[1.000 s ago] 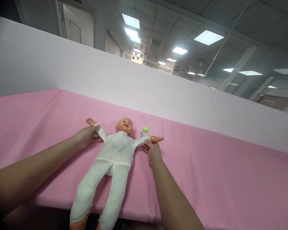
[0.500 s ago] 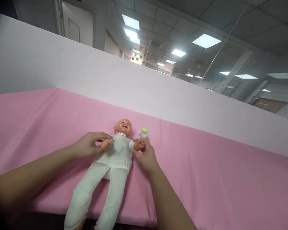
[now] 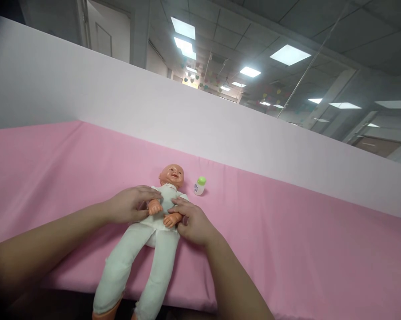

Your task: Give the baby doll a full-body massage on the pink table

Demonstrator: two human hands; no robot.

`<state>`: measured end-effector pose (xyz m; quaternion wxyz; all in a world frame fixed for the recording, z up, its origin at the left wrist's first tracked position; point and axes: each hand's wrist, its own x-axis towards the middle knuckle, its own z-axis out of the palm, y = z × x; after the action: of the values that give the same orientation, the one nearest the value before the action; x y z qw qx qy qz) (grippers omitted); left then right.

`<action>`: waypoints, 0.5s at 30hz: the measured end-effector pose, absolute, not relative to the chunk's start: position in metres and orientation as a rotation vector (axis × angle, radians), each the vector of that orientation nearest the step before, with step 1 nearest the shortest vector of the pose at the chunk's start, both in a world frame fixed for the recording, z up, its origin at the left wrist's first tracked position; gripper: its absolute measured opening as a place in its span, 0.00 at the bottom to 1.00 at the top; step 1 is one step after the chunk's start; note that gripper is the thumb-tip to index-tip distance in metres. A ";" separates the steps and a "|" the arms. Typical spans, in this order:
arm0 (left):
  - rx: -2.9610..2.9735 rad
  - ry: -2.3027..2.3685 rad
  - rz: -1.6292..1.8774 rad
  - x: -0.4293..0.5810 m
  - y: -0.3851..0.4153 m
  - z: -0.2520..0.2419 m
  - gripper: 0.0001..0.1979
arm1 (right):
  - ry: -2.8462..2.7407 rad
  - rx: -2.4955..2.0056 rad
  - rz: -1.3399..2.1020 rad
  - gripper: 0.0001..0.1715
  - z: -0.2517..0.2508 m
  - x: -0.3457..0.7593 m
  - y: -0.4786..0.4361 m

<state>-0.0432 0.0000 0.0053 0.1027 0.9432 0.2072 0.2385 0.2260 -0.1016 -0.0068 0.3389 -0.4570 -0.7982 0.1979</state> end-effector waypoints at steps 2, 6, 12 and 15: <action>2.725 0.719 0.737 -0.042 0.001 0.003 0.26 | -2.028 -1.193 0.543 0.30 -0.007 0.226 -0.101; 2.547 0.857 0.783 -0.042 0.007 0.000 0.19 | -1.853 -1.181 0.579 0.25 -0.009 0.231 -0.095; 2.229 1.203 0.999 -0.055 0.033 -0.006 0.20 | -1.451 -1.345 0.571 0.30 -0.020 0.262 -0.080; 1.965 1.306 0.997 -0.064 0.047 -0.011 0.18 | -1.274 -1.499 0.459 0.29 -0.029 0.279 -0.071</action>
<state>-0.0642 0.0474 -0.0112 0.2860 0.7352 0.4885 0.3729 0.2792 -0.0708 -0.0290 0.5319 -0.6283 -0.5341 0.1924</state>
